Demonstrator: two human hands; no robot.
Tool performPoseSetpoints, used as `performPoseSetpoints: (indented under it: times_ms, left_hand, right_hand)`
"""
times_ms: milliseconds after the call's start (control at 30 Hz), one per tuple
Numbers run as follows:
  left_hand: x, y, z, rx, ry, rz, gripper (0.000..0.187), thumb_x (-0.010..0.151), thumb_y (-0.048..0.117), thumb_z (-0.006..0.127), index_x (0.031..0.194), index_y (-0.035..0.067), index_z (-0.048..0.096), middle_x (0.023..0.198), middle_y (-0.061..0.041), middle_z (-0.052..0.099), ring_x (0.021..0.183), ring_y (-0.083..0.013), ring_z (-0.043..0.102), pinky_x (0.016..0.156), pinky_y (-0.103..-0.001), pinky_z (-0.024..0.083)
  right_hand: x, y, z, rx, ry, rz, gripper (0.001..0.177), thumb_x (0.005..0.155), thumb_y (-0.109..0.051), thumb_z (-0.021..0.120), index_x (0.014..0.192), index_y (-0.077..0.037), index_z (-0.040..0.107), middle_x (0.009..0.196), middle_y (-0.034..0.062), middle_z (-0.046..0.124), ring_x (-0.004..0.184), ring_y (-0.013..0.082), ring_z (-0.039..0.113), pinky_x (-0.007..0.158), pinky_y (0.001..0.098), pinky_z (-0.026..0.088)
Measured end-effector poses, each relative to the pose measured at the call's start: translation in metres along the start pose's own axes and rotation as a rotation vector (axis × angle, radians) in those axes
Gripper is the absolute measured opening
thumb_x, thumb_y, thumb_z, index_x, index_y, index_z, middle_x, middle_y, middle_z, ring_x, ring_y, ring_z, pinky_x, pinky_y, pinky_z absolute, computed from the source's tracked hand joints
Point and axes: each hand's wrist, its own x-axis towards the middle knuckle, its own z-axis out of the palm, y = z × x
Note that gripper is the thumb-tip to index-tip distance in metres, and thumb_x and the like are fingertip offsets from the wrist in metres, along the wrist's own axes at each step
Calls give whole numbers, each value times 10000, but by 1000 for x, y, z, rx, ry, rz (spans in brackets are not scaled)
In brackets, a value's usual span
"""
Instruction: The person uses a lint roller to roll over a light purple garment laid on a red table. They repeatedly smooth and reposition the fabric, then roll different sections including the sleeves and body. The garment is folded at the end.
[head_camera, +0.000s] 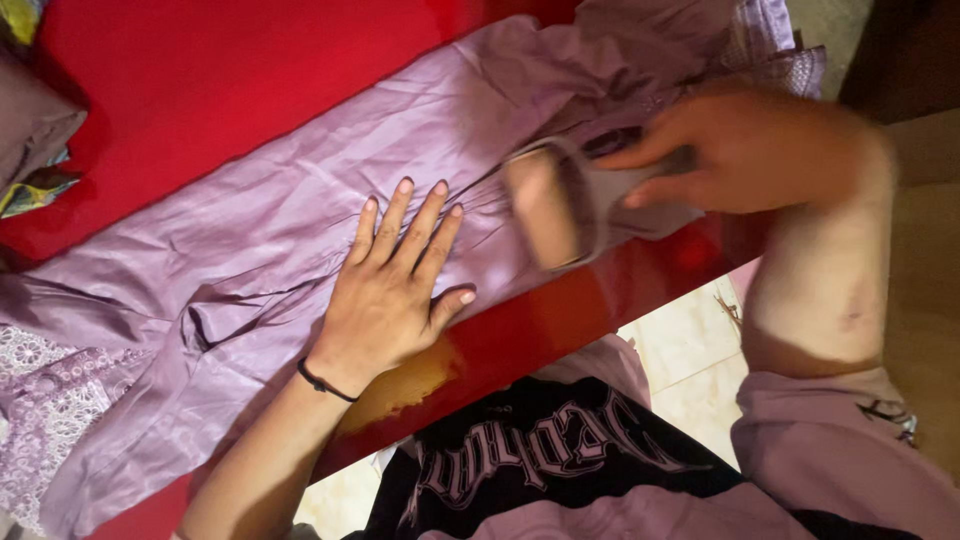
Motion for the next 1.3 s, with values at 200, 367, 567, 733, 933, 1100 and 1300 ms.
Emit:
performPoseSetpoints:
  times_ms: [200, 367, 567, 733, 933, 1100, 1300]
  left_hand:
    - [-3, 0, 1, -10, 7, -13, 783, 922, 518, 633, 1522, 34, 494, 1646, -149, 374, 1541, -390, 273, 1246, -568, 218]
    - [0, -3, 0, -52, 61, -15, 787, 923, 535, 641, 1511, 33, 495, 1635, -141, 380, 1531, -394, 277, 1237, -573, 222]
    - [-6, -2, 1, -82, 63, -13, 788, 920, 522, 651, 1520, 34, 496, 1643, -128, 374, 1540, -386, 275, 1251, -557, 216]
    - [-7, -2, 2, -96, 76, -9, 787, 924, 514, 659, 1513, 20, 491, 1646, -120, 375, 1544, -383, 260, 1256, -547, 197]
    - [-9, -2, 4, -117, 77, -14, 778, 930, 508, 658, 1522, 31, 492, 1644, -93, 380, 1549, -370, 249, 1263, -540, 184]
    - [-8, -3, 2, -134, 83, -13, 779, 926, 509, 657, 1519, 33, 489, 1640, -84, 390, 1541, -374, 259, 1261, -536, 190]
    - [-10, -4, 4, -154, 109, 4, 769, 936, 513, 652, 1526, 45, 492, 1637, -64, 403, 1543, -372, 256, 1271, -527, 180]
  right_hand:
    - [-10, 17, -13, -8, -286, 476, 503, 829, -442, 759, 1301, -270, 734, 1056, 75, 807, 841, 233, 745, 758, 382, 572]
    - [-9, 28, -28, 1, -131, 170, 583, 794, -467, 803, 1335, -258, 740, 1084, 79, 805, 878, 160, 763, 797, 355, 567]
    - [7, 31, 14, -38, -296, 361, 609, 848, -508, 736, 1428, -329, 690, 1107, 47, 829, 805, 232, 720, 742, 372, 583]
    - [-32, 61, 2, 56, -80, 122, 579, 842, -497, 746, 1364, -246, 728, 1051, 86, 808, 852, 166, 779, 762, 355, 587]
    - [-2, 18, 13, -70, -73, 39, 562, 883, -462, 725, 1406, -259, 696, 909, 80, 749, 818, 230, 680, 743, 385, 574]
    - [23, -55, -31, -338, -77, 55, 553, 878, -474, 710, 1407, -316, 690, 950, 38, 732, 776, 218, 710, 713, 360, 573]
    - [47, -28, -39, -117, -24, -9, 504, 847, -446, 779, 1313, -278, 685, 981, 84, 773, 752, 201, 720, 698, 348, 574]
